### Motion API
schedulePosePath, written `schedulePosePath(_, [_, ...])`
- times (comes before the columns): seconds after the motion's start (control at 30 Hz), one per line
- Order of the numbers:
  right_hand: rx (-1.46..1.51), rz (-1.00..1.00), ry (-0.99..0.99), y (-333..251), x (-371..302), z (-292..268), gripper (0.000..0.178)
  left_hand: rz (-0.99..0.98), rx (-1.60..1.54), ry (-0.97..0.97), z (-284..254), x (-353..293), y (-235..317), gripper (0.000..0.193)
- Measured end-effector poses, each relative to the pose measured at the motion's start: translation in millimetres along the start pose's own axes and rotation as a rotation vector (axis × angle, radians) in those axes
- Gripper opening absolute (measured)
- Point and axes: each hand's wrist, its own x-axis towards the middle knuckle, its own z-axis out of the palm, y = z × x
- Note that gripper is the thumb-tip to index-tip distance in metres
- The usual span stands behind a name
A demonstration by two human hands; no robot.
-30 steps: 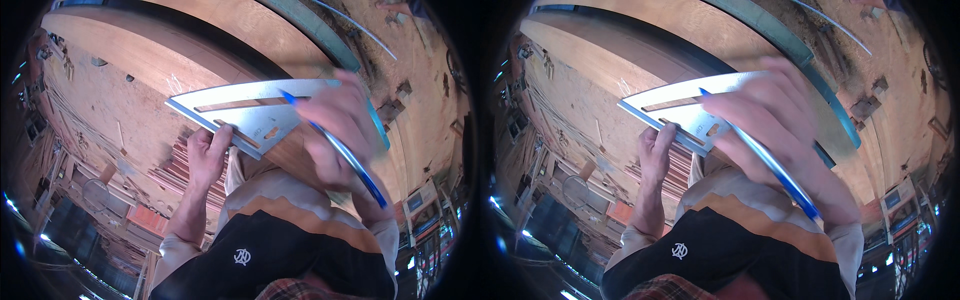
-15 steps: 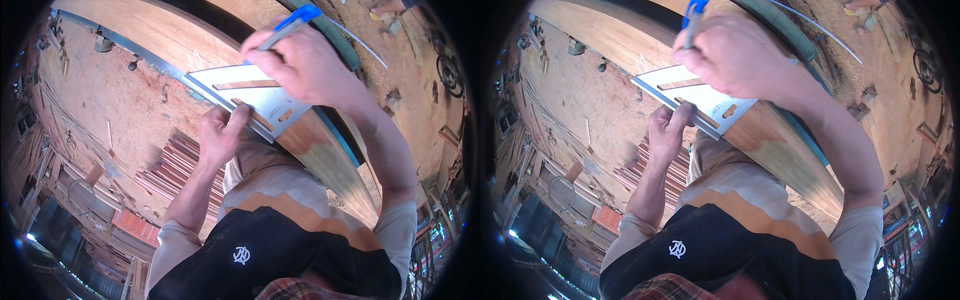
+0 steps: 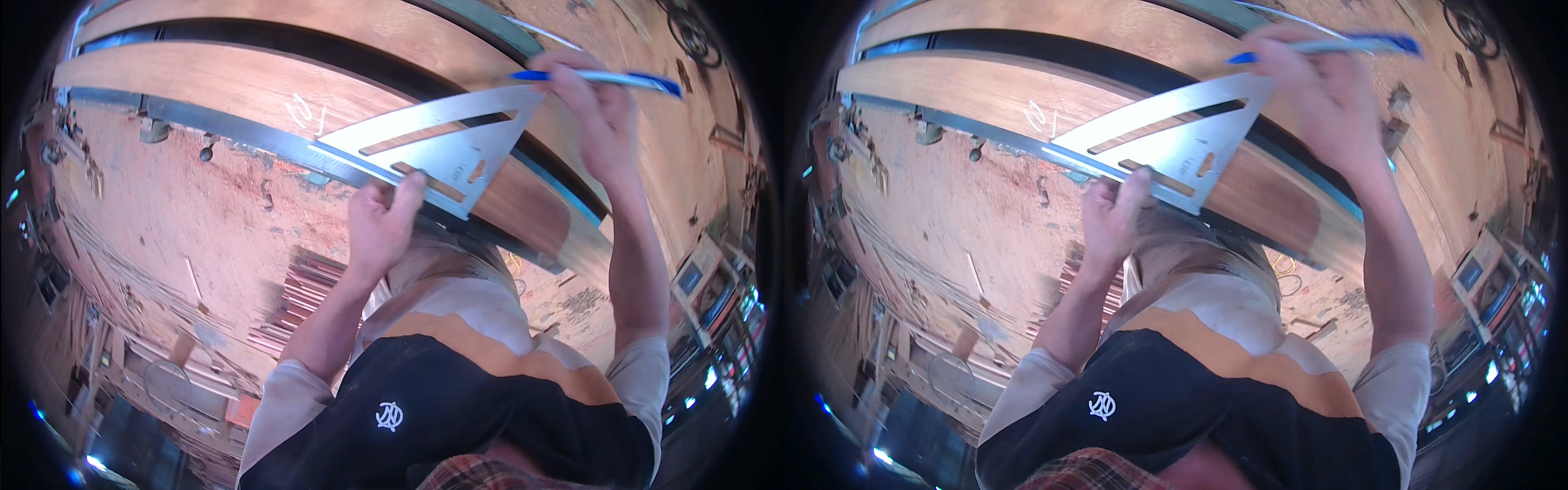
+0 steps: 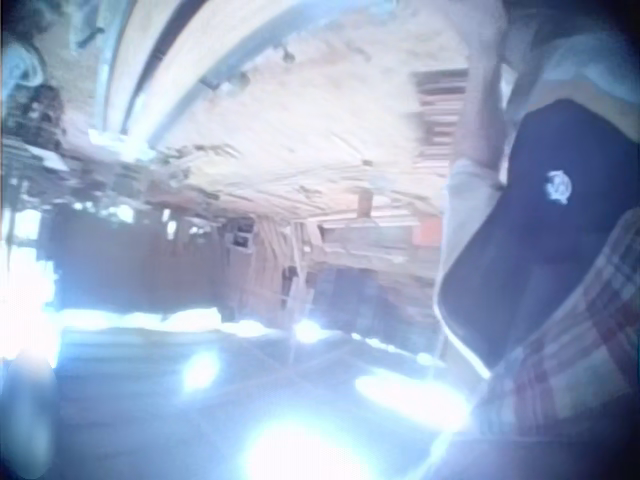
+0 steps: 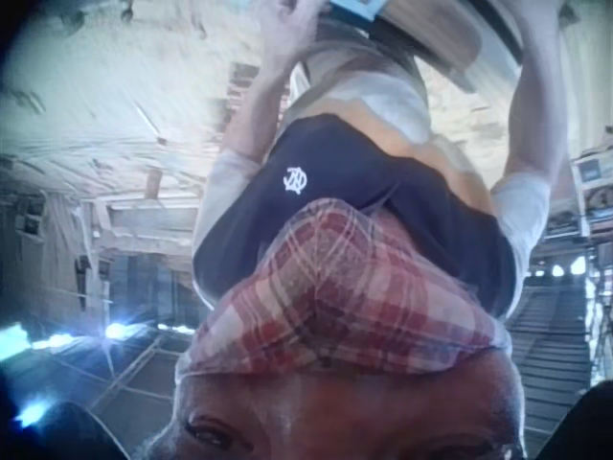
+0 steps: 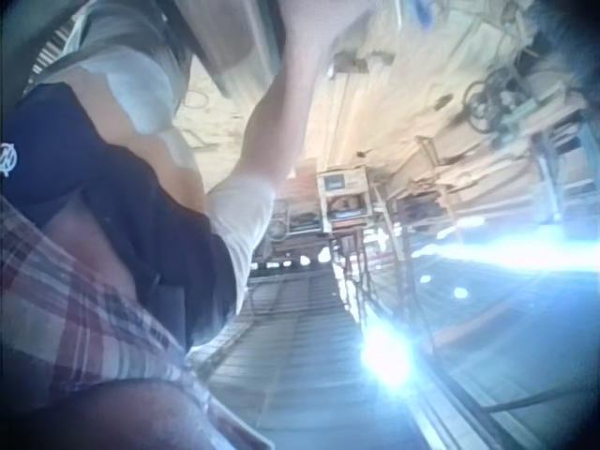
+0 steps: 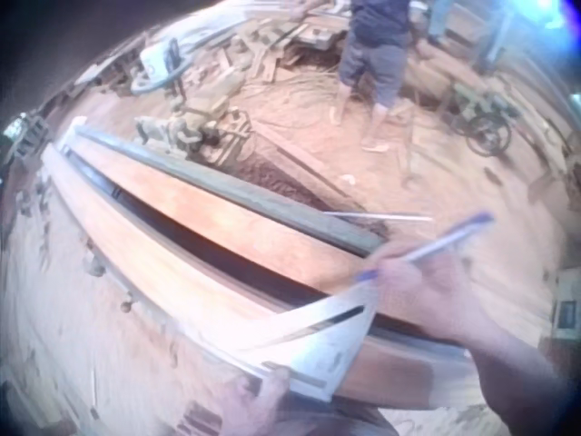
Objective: The person uses a speed square and a blue marker to draw lines on long wooden planks. They repeatedly position the square, mark the wood, and reposition the planks to continue marking.
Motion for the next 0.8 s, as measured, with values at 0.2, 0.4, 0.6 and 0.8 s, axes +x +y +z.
schedulePosePath(0.2, [0.182,0.087,0.729,20.2,-187.9,-54.5,0.028,-0.052,0.166,-0.178,27.0,-21.2,-27.4,0.033])
schedulePosePath(0.4, [-0.089,0.291,1.049,41.5,-419.9,-53.5,0.028,0.067,-0.062,-0.157,57.5,-34.2,-51.7,0.038])
schedulePosePath(0.6, [0.086,0.341,1.233,60.2,-582.2,-29.4,0.027,0.053,-0.020,-0.204,151.5,-80.8,-86.6,0.041])
schedulePosePath(0.8, [0.119,0.246,1.226,64.2,-654.4,-45.8,0.025,-0.002,0.095,-0.321,225.8,-132.1,-123.5,0.042])
